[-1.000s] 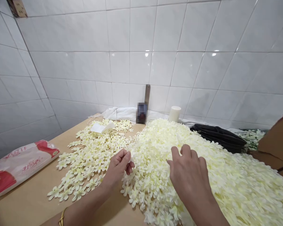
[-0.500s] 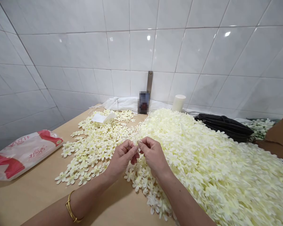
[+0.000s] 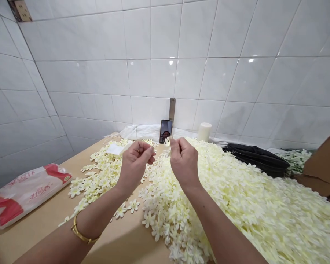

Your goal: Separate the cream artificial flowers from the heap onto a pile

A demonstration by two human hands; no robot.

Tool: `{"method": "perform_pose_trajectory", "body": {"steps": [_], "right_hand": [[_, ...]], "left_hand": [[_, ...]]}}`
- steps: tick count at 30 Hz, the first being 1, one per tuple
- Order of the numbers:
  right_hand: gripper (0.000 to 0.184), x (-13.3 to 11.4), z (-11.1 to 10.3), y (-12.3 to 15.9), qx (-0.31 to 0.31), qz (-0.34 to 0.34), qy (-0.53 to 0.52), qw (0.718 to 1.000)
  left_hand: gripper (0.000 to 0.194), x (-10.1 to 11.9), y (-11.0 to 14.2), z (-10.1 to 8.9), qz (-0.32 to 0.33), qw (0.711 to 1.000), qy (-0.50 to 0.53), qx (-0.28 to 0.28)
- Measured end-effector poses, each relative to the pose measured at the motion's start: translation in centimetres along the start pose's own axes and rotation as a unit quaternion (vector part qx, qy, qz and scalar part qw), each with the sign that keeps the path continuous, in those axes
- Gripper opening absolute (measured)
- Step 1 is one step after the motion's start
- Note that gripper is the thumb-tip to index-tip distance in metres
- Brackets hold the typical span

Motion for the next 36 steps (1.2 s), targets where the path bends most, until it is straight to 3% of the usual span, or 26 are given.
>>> {"method": "perform_pose_trajectory", "body": {"steps": [3, 5, 10, 12, 16, 23, 32, 36], "right_hand": [[0.039, -0.7, 0.0, -1.5, 0.043, -0.047, 0.043, 0.997], [0.039, -0.8, 0.1, -1.7, 0.048, -0.057, 0.063, 0.995], [0.031, 0.2, 1.0, 0.8, -0.049, 0.029, -0.014, 0.998], [0.026, 0.9, 1.4, 2.3, -0.077, 0.064, -0.056, 0.993], [0.020, 2.3, 1.8, 3.9, -0.069, 0.079, -0.070, 0.992], [0.034, 4.1, 2.0, 3.5, -0.104, 0.172, -0.127, 0.971], [0.033, 4.6, 1.4, 2.8, -0.070, 0.170, -0.097, 0.978], [0.034, 4.5, 1.5, 2.7, -0.094, 0.178, -0.133, 0.971]], "left_hand": [[0.014, 0.3, -1.3, -0.2, 0.030, 0.998, -0.007, 0.054], [0.019, 0.0, -1.4, 0.0, 0.017, 0.998, 0.004, 0.053], [0.026, -1.8, 0.4, 1.8, -0.095, 0.985, 0.122, -0.074], [0.023, -2.5, 1.2, 1.9, -0.113, 0.981, 0.138, -0.070], [0.019, -3.5, 1.9, 1.4, -0.109, 0.988, 0.097, -0.043], [0.018, -5.0, 2.0, 1.5, -0.148, 0.983, 0.099, -0.052], [0.019, -5.4, 1.7, 1.5, -0.180, 0.975, 0.121, -0.045], [0.024, -5.5, 1.8, 1.7, -0.190, 0.970, 0.138, -0.063]]}}
Point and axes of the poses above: each hand's wrist, its own y-axis away from the middle knuckle, its own z-axis out of the palm, x = y × z, the point moved 2 cm from there along -y, towards the middle knuckle, and after that the axes turned 3 degrees about z, right-handed, at the moved point
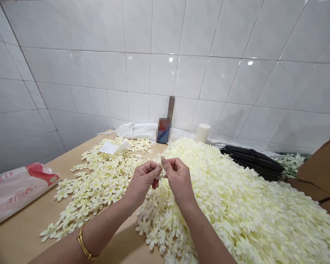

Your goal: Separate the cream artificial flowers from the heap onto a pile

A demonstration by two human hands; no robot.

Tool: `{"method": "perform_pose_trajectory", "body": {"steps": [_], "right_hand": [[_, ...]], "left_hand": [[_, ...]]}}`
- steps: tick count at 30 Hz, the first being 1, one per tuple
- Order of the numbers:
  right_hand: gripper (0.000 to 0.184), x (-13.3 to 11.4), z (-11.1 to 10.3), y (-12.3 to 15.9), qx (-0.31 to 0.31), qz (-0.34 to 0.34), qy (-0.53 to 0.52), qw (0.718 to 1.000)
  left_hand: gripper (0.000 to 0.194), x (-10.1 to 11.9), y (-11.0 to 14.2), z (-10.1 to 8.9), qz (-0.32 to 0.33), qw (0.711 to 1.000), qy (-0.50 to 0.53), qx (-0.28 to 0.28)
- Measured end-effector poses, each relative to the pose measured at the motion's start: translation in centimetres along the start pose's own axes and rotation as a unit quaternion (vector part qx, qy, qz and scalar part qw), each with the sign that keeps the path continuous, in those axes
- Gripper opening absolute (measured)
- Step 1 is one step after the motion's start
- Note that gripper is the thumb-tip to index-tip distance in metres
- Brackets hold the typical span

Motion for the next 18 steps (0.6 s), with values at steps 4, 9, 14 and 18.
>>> {"method": "perform_pose_trajectory", "body": {"steps": [4, 9, 14, 18], "right_hand": [[0.039, 0.0, -0.4, -0.1, -0.010, 0.000, 0.016, 1.000], [0.046, 0.3, -1.6, 0.1, 0.002, 0.008, 0.096, 0.995], [0.047, -0.8, -3.3, 1.1, 0.012, -0.003, 0.209, 0.978], [0.041, -2.7, -5.3, 1.7, 0.081, -0.067, 0.327, 0.939]], "left_hand": [[0.026, -0.2, 0.1, 0.3, -0.026, 0.999, 0.022, -0.026], [0.024, -0.2, 0.6, 1.0, -0.070, 0.995, 0.050, -0.052], [0.021, -0.2, 1.3, 1.6, -0.094, 0.993, 0.031, -0.065], [0.022, -0.3, 1.4, 1.3, -0.093, 0.995, 0.017, -0.038]]}}
Point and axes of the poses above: each hand's wrist, its own y-axis away from the middle knuckle, its own z-axis out of the palm, x = y × z, the point moved 2 cm from there along -y, towards the middle knuckle, and after that the axes turned 3 degrees about z, right-handed, at the moved point
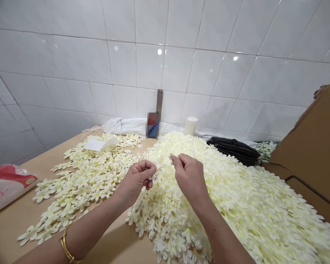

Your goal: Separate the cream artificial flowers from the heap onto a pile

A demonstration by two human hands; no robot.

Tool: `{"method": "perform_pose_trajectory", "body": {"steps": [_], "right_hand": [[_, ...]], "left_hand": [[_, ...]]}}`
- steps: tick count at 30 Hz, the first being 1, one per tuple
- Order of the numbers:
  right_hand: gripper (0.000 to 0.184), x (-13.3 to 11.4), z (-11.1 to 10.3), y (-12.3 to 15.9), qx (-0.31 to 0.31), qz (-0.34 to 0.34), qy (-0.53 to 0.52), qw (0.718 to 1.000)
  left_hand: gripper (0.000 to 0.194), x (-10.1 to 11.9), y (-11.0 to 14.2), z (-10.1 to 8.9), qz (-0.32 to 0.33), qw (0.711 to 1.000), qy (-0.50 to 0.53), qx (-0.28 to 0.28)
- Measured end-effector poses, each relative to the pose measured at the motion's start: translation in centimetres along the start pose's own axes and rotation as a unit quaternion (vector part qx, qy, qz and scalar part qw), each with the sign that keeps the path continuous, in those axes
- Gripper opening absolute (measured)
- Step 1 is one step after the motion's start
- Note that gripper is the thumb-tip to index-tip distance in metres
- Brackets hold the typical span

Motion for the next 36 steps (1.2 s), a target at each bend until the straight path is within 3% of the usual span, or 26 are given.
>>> {"method": "perform_pose_trajectory", "body": {"steps": [2, 5, 9, 13, 15, 17, 20, 23, 25, 27, 29, 31, 33, 36], "right_hand": [[0.032, 0.3, -1.3, -0.3, 0.039, -0.006, 0.067, 0.997], [0.018, 1.2, -2.5, -1.0, 0.026, 0.011, 0.141, 0.990], [0.027, 2.0, -3.5, -1.7, -0.011, 0.011, 0.189, 0.982], [0.031, 2.7, -4.1, -2.1, 0.027, 0.024, 0.264, 0.964], [0.023, 3.1, -4.4, -2.3, 0.050, 0.035, 0.283, 0.957], [0.015, 3.3, -4.7, -2.4, 0.082, 0.032, 0.276, 0.957], [0.023, 2.6, -5.1, -2.2, 0.138, -0.004, 0.223, 0.965], [0.024, 1.2, -4.5, -1.5, 0.150, -0.060, 0.137, 0.977], [0.028, 0.4, -3.2, -1.0, 0.083, -0.062, 0.068, 0.992], [0.025, 0.0, -1.3, -0.4, -0.052, -0.039, -0.014, 0.998], [0.024, -0.1, 0.4, 0.1, -0.178, -0.013, -0.088, 0.980], [0.025, 0.1, 1.3, 0.3, -0.215, 0.003, -0.117, 0.969], [0.025, 0.5, 1.0, 0.0, -0.175, 0.006, -0.069, 0.982], [0.020, 1.3, -0.8, -0.8, -0.020, -0.006, 0.133, 0.991]], "left_hand": [[0.022, -0.1, -0.1, -0.1, 0.000, 1.000, -0.001, 0.006], [0.021, -0.3, -0.1, -0.1, -0.004, 1.000, -0.010, -0.002], [0.021, -0.6, -0.1, 0.0, 0.000, 1.000, -0.021, -0.005], [0.021, -0.7, -0.1, 0.0, 0.003, 0.999, -0.031, -0.009], [0.021, -0.7, -0.1, 0.0, 0.003, 0.999, -0.035, -0.009], [0.021, -0.7, -0.1, 0.1, 0.003, 0.999, -0.038, -0.009], [0.020, -0.7, -0.1, 0.1, 0.005, 0.999, -0.038, -0.011], [0.020, -0.6, 0.1, 0.1, 0.017, 0.999, -0.037, -0.018], [0.019, -0.4, 0.2, 0.3, 0.026, 0.999, -0.039, -0.026], [0.019, -0.2, 0.3, 0.4, 0.029, 0.998, -0.040, -0.034], [0.019, -0.1, 0.4, 0.5, 0.031, 0.998, -0.037, -0.039], [0.019, -0.1, 0.3, 0.5, 0.029, 0.999, -0.030, -0.033], [0.018, -0.2, 0.1, 0.3, 0.014, 1.000, -0.010, -0.015], [0.017, -0.4, -0.2, 0.0, -0.014, 0.999, 0.029, 0.015]]}}
Point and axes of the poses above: each hand's wrist, its own y-axis away from the middle knuckle, its own z-axis out of the palm, x = y × z, the point moved 2 cm from there along -y, towards the middle knuckle, and after that the axes turned 3 degrees about z, right-handed, at the moved point
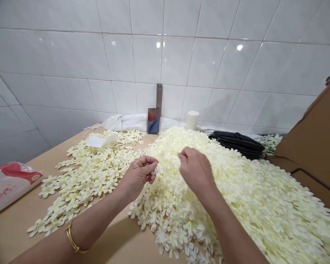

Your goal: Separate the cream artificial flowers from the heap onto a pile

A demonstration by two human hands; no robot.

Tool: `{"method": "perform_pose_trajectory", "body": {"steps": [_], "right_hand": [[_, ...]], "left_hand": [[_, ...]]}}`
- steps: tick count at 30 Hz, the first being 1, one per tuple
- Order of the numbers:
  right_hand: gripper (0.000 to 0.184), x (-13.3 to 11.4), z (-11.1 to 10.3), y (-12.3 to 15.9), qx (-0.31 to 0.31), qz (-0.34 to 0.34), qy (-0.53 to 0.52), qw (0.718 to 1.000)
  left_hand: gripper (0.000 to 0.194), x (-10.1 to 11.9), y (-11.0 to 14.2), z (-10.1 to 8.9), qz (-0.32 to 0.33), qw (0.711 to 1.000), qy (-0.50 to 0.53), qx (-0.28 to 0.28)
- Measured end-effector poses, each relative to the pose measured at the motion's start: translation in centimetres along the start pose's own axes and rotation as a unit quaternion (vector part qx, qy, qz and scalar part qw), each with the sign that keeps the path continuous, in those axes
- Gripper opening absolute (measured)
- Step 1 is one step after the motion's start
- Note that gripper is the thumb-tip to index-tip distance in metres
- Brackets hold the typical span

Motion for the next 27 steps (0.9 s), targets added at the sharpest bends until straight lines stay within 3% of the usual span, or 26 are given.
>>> {"method": "perform_pose_trajectory", "body": {"steps": [2, 4, 6, 8, 12, 14, 16, 19, 22, 24, 27], "right_hand": [[0.016, 0.6, -1.1, -0.3, 0.106, 0.002, 0.109, 0.988], [0.023, 0.6, -1.4, -0.3, 0.146, -0.005, 0.108, 0.983], [0.027, 0.0, -0.8, 0.0, 0.106, -0.020, 0.019, 0.994], [0.031, -1.0, 0.4, 0.5, 0.010, -0.030, -0.095, 0.995], [0.034, -2.5, 3.1, 1.3, -0.211, 0.007, -0.291, 0.933], [0.024, -2.6, 3.7, 1.5, -0.226, 0.051, -0.353, 0.906], [0.014, -2.4, 3.9, 1.5, -0.184, 0.077, -0.367, 0.909], [0.013, -2.5, 3.8, 1.8, -0.114, 0.045, -0.301, 0.946], [0.013, -3.0, 3.3, 2.2, -0.054, -0.055, -0.162, 0.984], [0.013, -3.2, 2.7, 2.3, -0.019, -0.117, -0.042, 0.992], [0.017, -2.5, 1.7, 1.7, 0.025, -0.137, 0.136, 0.981]], "left_hand": [[0.015, 0.0, -0.2, -0.2, -0.004, 1.000, 0.012, 0.012], [0.013, 0.1, -0.2, -0.3, 0.000, 1.000, 0.011, 0.016], [0.013, 0.3, -0.2, -0.3, 0.008, 1.000, 0.009, 0.016], [0.015, 0.3, -0.1, -0.2, 0.020, 1.000, 0.011, 0.011], [0.020, 0.2, -0.1, 0.1, 0.043, 0.999, 0.005, -0.024], [0.020, 0.1, 0.0, 0.3, 0.052, 0.998, -0.017, -0.028], [0.020, 0.0, 0.2, 0.4, 0.060, 0.996, -0.055, -0.024], [0.018, 0.1, 0.3, 0.4, 0.061, 0.990, -0.120, -0.031], [0.018, 0.1, 0.3, 0.4, 0.067, 0.986, -0.147, -0.037], [0.020, 0.1, 0.3, 0.4, 0.072, 0.985, -0.153, -0.031], [0.027, 0.5, 0.7, 0.1, 0.082, 0.983, -0.165, 0.000]]}}
Point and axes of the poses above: each hand's wrist, its own y-axis away from the middle knuckle, its own z-axis out of the palm, x = y × z, the point moved 2 cm from there along -y, towards the middle knuckle, and after that the axes turned 3 degrees about z, right-handed, at the moved point
